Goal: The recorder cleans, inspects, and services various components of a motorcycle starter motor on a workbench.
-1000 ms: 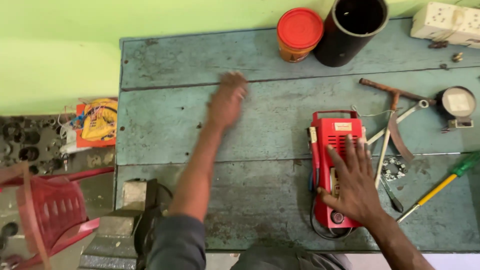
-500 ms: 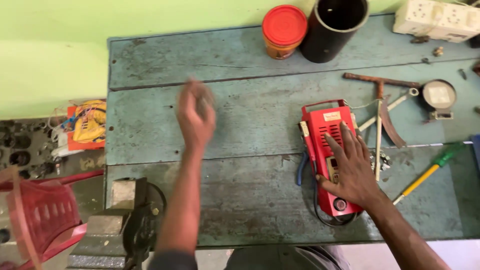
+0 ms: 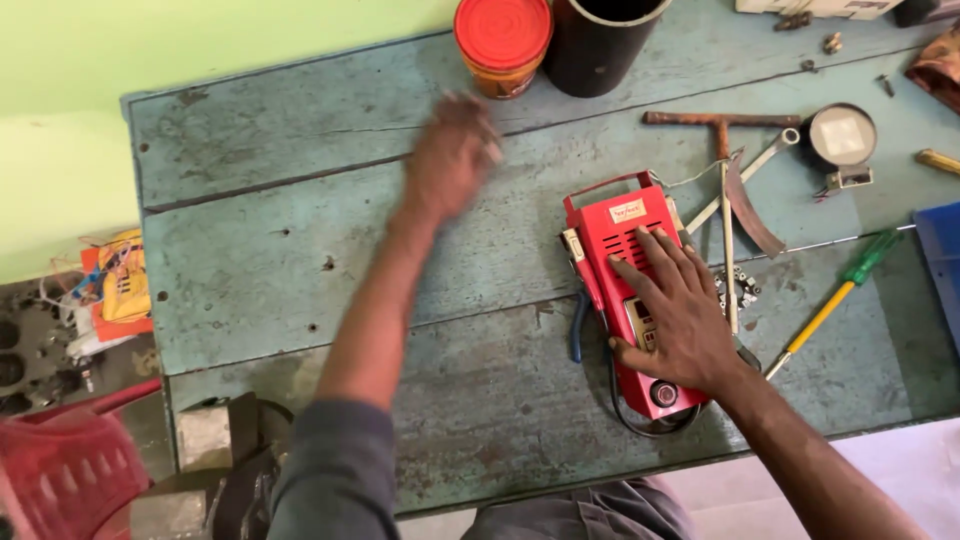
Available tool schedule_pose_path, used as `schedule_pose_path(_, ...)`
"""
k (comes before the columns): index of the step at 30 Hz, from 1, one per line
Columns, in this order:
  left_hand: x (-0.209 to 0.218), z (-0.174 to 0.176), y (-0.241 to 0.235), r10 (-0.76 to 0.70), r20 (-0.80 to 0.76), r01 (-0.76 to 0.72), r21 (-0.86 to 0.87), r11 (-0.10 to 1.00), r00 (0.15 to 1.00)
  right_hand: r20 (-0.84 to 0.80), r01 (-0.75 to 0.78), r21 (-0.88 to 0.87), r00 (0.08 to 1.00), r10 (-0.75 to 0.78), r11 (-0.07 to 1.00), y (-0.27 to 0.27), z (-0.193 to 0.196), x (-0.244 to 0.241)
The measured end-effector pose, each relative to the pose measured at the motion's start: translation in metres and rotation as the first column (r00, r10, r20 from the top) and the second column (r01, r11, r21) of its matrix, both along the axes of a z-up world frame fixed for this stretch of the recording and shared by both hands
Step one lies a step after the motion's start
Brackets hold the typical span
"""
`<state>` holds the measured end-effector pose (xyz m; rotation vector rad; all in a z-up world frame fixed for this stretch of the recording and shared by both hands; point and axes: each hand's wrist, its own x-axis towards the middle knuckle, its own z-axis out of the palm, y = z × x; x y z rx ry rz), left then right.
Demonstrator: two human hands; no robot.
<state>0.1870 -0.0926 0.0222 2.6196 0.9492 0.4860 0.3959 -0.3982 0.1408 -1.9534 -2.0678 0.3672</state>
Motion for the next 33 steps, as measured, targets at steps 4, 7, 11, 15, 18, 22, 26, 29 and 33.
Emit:
schedule_pose_path(4,-0.002,0.033,-0.12,-0.134,-0.208,0.139,0.011,0.99,0.969,0.019,-0.008,0.019,1.0,0.007,1.0,0.005,0.001,0.001)
schedule_pose_path(7,-0.019,0.036,-0.179,-0.281,0.005,0.281,0.063,0.958,0.96,0.036,0.0,0.019,0.999,0.0,1.0,0.003,0.005,0.0)
schedule_pose_path(11,-0.029,0.025,-0.142,0.004,0.357,0.052,-0.149,0.987,0.934,0.111,0.088,-0.032,0.99,-0.084,0.996,0.004,0.01,-0.001)
schedule_pose_path(15,-0.004,0.046,-0.056,0.2,0.512,-0.173,-0.101,0.98,0.835,0.063,0.194,-0.078,0.98,-0.189,0.978,-0.006,0.008,0.012)
schedule_pose_path(18,0.036,0.013,-0.019,0.036,0.391,-0.015,-0.057,0.998,0.919,0.088,0.222,-0.102,0.973,-0.214,0.97,-0.012,0.011,0.026)
schedule_pose_path(22,0.088,0.001,-0.034,-0.071,0.246,0.079,-0.023,0.997,0.967,0.12,0.233,-0.088,0.968,-0.222,0.968,-0.016,0.008,0.043)
schedule_pose_path(26,0.086,-0.01,-0.074,-0.108,0.163,0.105,0.026,0.994,0.981,0.1,0.219,-0.07,0.972,-0.211,0.973,-0.02,0.003,0.054)
schedule_pose_path(29,0.046,0.023,-0.128,-0.164,0.12,0.165,-0.002,0.986,0.979,0.087,0.183,-0.043,0.98,-0.179,0.982,-0.022,-0.001,0.058)
schedule_pose_path(33,-0.013,0.038,-0.22,-0.128,0.098,0.128,0.009,0.992,0.987,0.069,0.154,0.01,0.986,-0.155,0.988,-0.024,-0.006,0.062)
